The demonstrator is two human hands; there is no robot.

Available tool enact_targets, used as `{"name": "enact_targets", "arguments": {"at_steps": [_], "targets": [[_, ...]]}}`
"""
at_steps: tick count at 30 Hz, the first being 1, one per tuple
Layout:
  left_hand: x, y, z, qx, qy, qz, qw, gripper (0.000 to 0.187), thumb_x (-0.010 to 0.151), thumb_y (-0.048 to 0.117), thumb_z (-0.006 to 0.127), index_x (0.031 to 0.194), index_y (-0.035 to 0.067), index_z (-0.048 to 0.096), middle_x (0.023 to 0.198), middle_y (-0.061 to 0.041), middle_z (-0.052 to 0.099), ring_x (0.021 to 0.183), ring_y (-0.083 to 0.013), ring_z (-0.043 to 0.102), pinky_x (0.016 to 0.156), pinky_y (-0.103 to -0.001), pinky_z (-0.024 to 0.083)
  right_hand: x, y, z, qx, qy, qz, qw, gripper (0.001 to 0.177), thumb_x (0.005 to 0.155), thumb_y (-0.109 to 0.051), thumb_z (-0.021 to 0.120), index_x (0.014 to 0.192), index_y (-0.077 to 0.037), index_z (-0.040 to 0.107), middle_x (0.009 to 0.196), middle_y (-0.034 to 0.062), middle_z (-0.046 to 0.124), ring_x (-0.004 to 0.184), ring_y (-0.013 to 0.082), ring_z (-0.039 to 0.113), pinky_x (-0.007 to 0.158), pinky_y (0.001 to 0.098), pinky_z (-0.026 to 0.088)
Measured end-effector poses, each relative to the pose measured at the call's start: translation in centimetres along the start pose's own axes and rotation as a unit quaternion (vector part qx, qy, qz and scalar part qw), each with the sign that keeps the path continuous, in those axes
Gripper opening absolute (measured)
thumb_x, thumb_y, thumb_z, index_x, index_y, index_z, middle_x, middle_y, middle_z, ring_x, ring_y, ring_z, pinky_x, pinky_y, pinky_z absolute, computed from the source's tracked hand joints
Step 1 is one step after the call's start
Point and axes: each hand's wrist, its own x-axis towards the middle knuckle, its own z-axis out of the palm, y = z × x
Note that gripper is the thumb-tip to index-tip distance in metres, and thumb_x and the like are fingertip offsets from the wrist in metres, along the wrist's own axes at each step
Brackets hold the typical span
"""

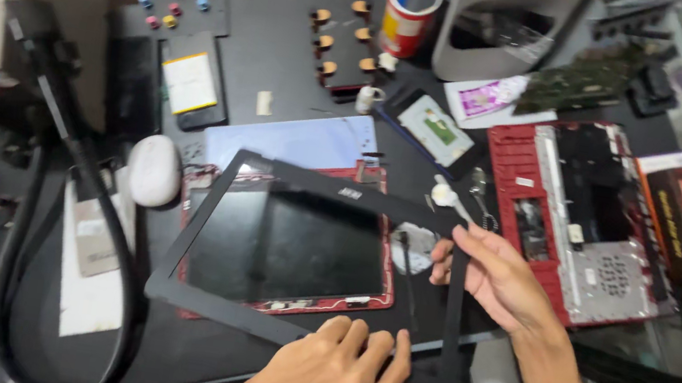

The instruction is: The person disassembles a red laptop, removing the bottom case and using a prying tool to detach the screen bezel. They then reattach the screen assembly to the laptop body, securing it with screws using a screwdriver.

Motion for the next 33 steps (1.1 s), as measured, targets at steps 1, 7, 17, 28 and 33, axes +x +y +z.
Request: {"name": "enact_targets", "arguments": {"at_steps": [1,7,17,28,33], "targets": [[0.2,-0.1,0.5,-0.014,-0.008,0.005,1.000,0.055,0.107,0.047,0.063,0.104,-0.007,0.072,0.075,-0.013,0.064,0.066,-0.0245,0.061,0.064,-0.033,0.050,-0.9,-0.5,-0.5,0.005,0.017,-0.029,0.999,0.025,0.105,-0.021,0.058,0.109,0.004,0.061,0.095,0.0138,0.071,0.081,0.0229,0.072,0.078,0.0379,0.060],[3.9,-1.2,2.7,-0.090,-0.005,0.022,0.996,0.054,0.096,0.040,0.071,0.125,-0.005,0.065,0.111,-0.023,0.066,0.105,-0.0379,0.064,0.099,-0.046,0.050,-9.0,-4.3,-2.5,0.085,0.127,-0.228,0.961,0.013,0.115,-0.011,0.051,0.117,0.000,0.056,0.106,0.0161,0.066,0.090,0.0245,0.063,0.083,0.0391,0.053],[15.4,-3.3,4.8,-0.756,0.105,-0.224,0.606,0.068,0.100,0.050,0.054,0.152,0.010,0.040,0.128,-0.010,0.065,0.119,-0.0188,0.067,0.108,-0.031,0.050,-16.6,-3.2,-1.5,-0.447,0.261,-0.556,0.650,0.026,0.104,0.007,0.046,0.127,0.003,0.057,0.110,0.0178,0.064,0.104,0.0304,0.066,0.099,0.0547,0.060],[20.8,-7.4,18.4,-0.680,0.091,-0.327,0.649,0.026,0.100,0.009,0.067,0.124,0.001,0.060,0.093,-0.004,0.065,0.074,-0.0100,0.055,0.067,-0.026,0.047,-15.1,-0.6,-5.8,-0.749,0.179,-0.360,0.526,0.067,0.069,0.003,0.063,0.134,-0.014,0.068,0.108,0.0090,0.063,0.106,0.0267,0.062,0.107,0.0517,0.046],[20.6,-8.2,19.2,-0.703,0.066,-0.350,0.615,0.027,0.097,0.008,0.065,0.123,0.003,0.061,0.094,-0.003,0.071,0.077,-0.0106,0.067,0.066,-0.029,0.057,-15.0,-0.4,-6.6,-0.752,0.160,-0.352,0.533,0.066,0.071,0.004,0.065,0.135,-0.016,0.067,0.110,0.0083,0.064,0.109,0.0261,0.062,0.106,0.0515,0.045]]}}
